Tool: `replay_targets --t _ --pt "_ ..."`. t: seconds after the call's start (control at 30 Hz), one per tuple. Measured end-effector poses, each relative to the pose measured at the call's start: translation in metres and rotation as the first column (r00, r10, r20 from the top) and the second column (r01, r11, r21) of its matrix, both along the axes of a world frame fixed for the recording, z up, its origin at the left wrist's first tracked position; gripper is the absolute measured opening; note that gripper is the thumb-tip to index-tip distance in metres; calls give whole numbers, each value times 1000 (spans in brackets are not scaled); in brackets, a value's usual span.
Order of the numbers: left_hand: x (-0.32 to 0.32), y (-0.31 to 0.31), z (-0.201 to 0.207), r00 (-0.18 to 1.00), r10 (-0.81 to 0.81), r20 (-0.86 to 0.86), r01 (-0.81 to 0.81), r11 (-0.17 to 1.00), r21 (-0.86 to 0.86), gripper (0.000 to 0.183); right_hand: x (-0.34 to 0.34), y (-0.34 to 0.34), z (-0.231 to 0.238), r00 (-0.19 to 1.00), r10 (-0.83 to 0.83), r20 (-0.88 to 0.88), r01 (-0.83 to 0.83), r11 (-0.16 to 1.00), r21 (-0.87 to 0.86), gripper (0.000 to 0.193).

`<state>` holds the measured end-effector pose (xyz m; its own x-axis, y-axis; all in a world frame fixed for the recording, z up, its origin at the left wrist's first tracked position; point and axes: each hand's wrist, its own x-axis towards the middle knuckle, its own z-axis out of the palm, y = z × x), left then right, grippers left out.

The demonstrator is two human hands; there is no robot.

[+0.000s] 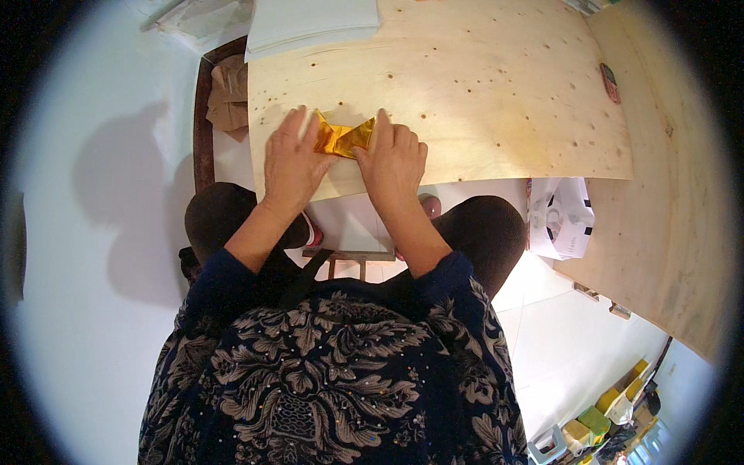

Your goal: The person folds a small yellow sheet of paper into a compact origami shape, then sets it aside. They then pick up a larger yellow sheet and fold it in half, pressing the crease flat.

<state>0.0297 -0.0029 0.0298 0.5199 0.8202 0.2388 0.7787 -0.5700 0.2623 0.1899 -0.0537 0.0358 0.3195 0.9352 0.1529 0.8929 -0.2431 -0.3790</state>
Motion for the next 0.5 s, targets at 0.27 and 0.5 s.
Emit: replay_targets --t 0.27,0.5 --pt "1 -20 -28 977 -209 -52 209 978 -7 59 -5 -15 -39 925 361 120 -369 928 48 56" --pt "0 -12 -26 967 -240 -83 232 968 -98 59 -1 -15 -42 922 359 141 -370 927 61 60"
